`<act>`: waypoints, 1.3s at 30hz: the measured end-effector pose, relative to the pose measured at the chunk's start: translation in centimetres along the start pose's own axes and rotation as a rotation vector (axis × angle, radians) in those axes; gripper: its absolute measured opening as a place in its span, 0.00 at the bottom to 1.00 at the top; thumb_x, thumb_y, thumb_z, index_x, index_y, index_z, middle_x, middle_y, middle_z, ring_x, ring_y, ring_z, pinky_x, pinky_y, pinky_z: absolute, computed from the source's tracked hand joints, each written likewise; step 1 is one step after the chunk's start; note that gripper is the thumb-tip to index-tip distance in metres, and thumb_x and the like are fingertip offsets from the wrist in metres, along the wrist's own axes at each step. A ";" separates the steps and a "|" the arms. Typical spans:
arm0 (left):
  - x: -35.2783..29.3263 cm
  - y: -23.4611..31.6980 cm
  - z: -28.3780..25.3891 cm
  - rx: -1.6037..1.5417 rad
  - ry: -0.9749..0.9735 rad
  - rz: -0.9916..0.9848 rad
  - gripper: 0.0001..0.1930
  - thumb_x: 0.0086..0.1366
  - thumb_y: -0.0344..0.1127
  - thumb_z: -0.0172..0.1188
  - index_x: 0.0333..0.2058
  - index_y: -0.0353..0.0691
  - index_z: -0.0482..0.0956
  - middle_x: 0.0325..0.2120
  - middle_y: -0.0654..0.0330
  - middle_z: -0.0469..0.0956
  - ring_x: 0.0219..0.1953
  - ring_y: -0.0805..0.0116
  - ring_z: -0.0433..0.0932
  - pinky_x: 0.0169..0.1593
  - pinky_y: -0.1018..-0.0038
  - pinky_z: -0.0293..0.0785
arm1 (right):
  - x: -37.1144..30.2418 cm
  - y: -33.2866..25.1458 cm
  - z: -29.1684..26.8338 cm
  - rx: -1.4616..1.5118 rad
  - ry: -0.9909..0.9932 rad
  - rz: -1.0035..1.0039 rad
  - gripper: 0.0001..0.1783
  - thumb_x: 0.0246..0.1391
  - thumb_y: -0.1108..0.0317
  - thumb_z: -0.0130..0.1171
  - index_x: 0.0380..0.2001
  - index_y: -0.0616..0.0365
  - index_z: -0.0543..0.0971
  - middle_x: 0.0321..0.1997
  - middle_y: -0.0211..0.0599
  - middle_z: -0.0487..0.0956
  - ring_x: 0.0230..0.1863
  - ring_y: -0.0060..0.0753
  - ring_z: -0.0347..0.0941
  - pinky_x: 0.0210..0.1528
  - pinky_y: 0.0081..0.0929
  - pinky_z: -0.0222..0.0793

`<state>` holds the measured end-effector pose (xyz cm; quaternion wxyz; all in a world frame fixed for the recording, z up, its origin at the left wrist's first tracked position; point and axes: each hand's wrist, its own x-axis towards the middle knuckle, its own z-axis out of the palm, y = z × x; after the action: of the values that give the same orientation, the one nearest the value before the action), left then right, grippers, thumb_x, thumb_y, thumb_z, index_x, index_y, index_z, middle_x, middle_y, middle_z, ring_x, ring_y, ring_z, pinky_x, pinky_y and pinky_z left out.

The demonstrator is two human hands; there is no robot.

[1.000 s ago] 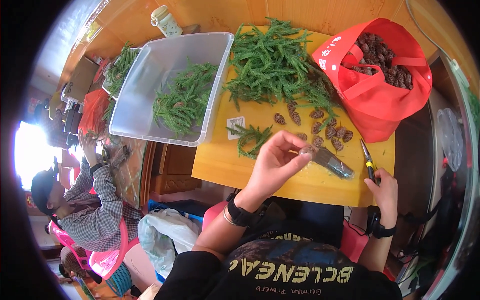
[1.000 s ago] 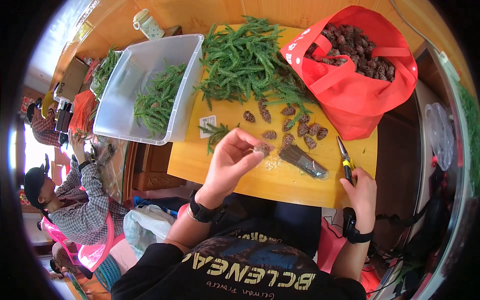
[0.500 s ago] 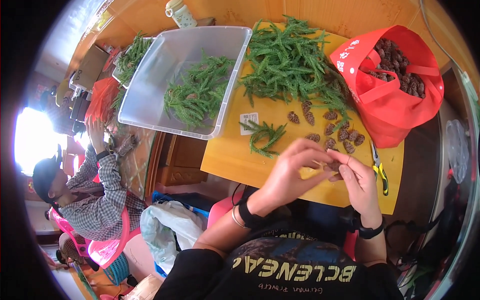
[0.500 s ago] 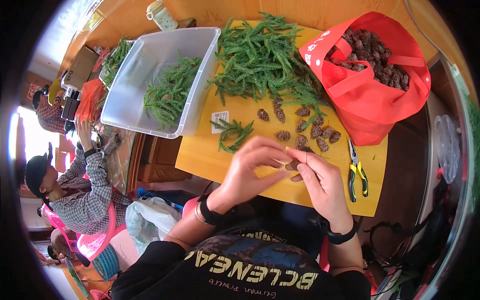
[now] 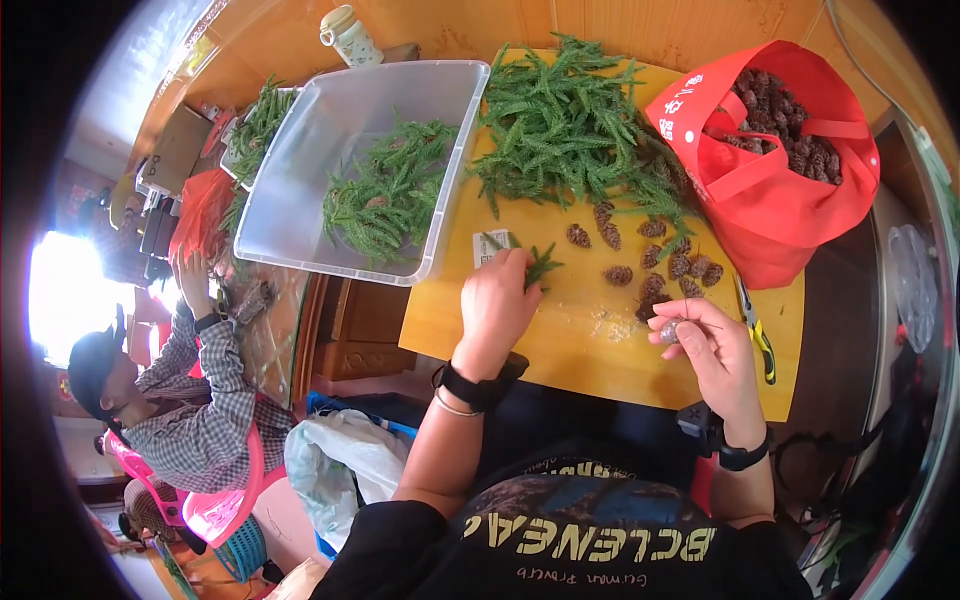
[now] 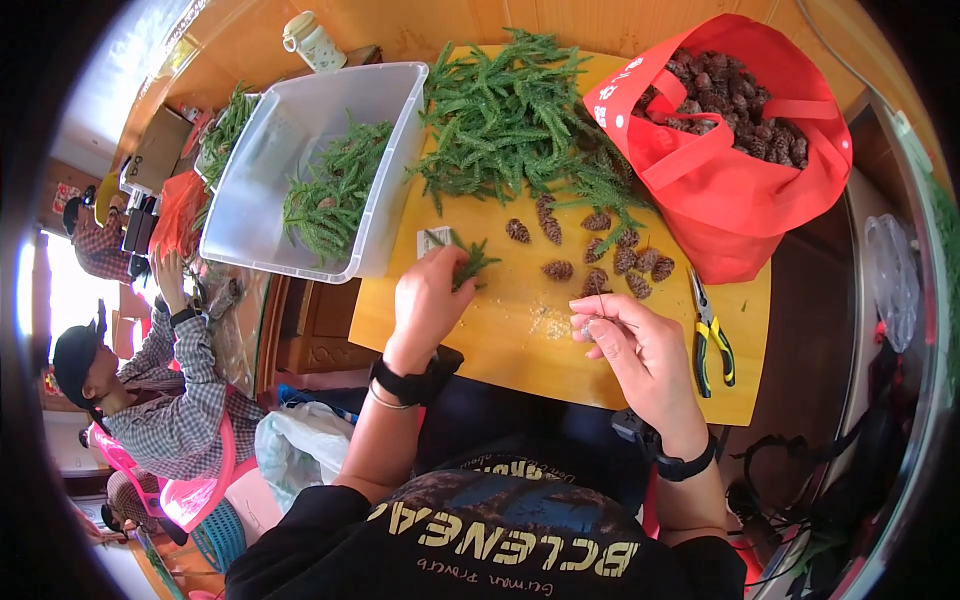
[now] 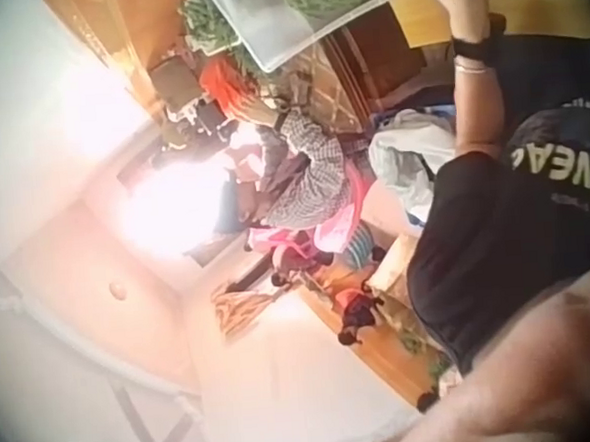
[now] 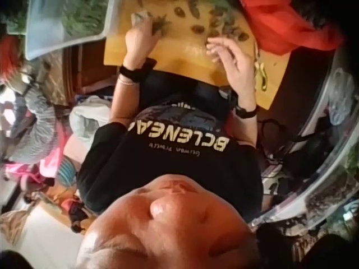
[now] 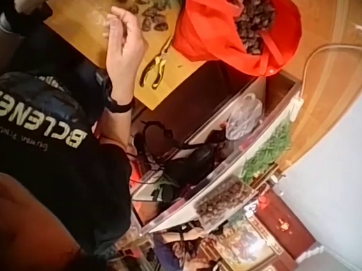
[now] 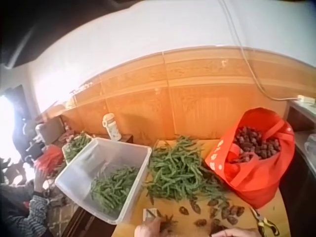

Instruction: Trimming and sorting plant materials using handheld shears at a processing station.

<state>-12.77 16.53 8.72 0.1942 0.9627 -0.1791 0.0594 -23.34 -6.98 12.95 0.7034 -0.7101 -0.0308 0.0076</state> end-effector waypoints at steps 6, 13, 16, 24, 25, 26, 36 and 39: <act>0.4 3.0 -2.9 -1.078 -0.119 -0.098 0.11 0.55 0.25 0.59 0.37 0.37 0.69 0.32 0.62 0.72 0.36 0.75 0.73 0.39 0.77 0.70 | 0.7 -0.3 -0.2 0.050 -0.015 -0.025 0.14 0.61 0.68 0.45 0.43 0.67 0.73 0.38 0.37 0.77 0.37 0.23 0.74 0.36 0.16 0.68; 0.0 3.6 -2.7 -1.640 -0.249 0.000 0.12 0.58 0.23 0.56 0.39 0.37 0.66 0.36 0.66 0.68 0.41 0.78 0.70 0.46 0.78 0.68 | 1.3 -1.8 0.4 0.019 -0.051 -0.104 0.14 0.60 0.65 0.48 0.42 0.66 0.73 0.38 0.36 0.77 0.37 0.23 0.75 0.36 0.16 0.68; -0.2 5.3 -2.9 -1.771 -0.283 -0.102 0.13 0.60 0.22 0.51 0.43 0.37 0.64 0.36 0.65 0.68 0.41 0.78 0.70 0.47 0.78 0.67 | 1.4 -1.9 0.5 -0.028 -0.044 -0.164 0.14 0.60 0.64 0.49 0.42 0.66 0.73 0.38 0.36 0.77 0.37 0.22 0.74 0.36 0.16 0.68; -0.2 6.5 -3.1 -1.767 -0.404 -0.230 0.17 0.63 0.24 0.45 0.51 0.37 0.61 0.32 0.61 0.68 0.38 0.70 0.71 0.49 0.68 0.68 | 1.6 -1.3 1.4 0.052 0.047 -0.133 0.10 0.57 0.70 0.52 0.39 0.65 0.74 0.33 0.34 0.78 0.34 0.18 0.74 0.35 0.15 0.68; -0.3 6.8 -3.0 -1.728 -0.360 -0.231 0.15 0.61 0.23 0.47 0.48 0.38 0.62 0.32 0.62 0.67 0.37 0.71 0.70 0.47 0.71 0.68 | 1.6 -1.3 1.7 0.052 0.046 -0.133 0.10 0.57 0.70 0.52 0.39 0.65 0.74 0.33 0.34 0.78 0.34 0.18 0.74 0.35 0.15 0.68; -0.4 7.0 -2.9 -1.690 -0.317 -0.232 0.15 0.60 0.22 0.48 0.46 0.38 0.62 0.32 0.63 0.65 0.36 0.73 0.69 0.44 0.73 0.69 | 1.6 -1.2 1.9 0.091 0.058 -0.132 0.10 0.57 0.70 0.52 0.39 0.65 0.74 0.33 0.34 0.78 0.34 0.17 0.74 0.35 0.15 0.68; -0.3 7.2 -1.8 -1.394 -0.030 0.083 0.05 0.62 0.23 0.50 0.35 0.37 0.66 0.34 0.64 0.62 0.30 0.79 0.63 0.38 0.80 0.65 | 1.4 -0.5 2.0 0.118 0.019 -0.104 0.13 0.61 0.67 0.47 0.41 0.67 0.72 0.38 0.40 0.76 0.39 0.24 0.73 0.41 0.20 0.70; -0.5 7.2 -2.1 -1.614 -0.092 -0.005 0.04 0.64 0.24 0.46 0.37 0.36 0.66 0.34 0.65 0.62 0.30 0.79 0.64 0.37 0.80 0.64 | 1.4 -0.2 2.0 0.125 0.053 -0.120 0.12 0.60 0.68 0.47 0.41 0.66 0.72 0.38 0.40 0.76 0.38 0.23 0.73 0.40 0.19 0.71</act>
<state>-16.00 11.29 13.11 0.8219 0.5276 -0.1724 -0.1282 -22.06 -4.86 13.22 0.7461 -0.6616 -0.0540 -0.0516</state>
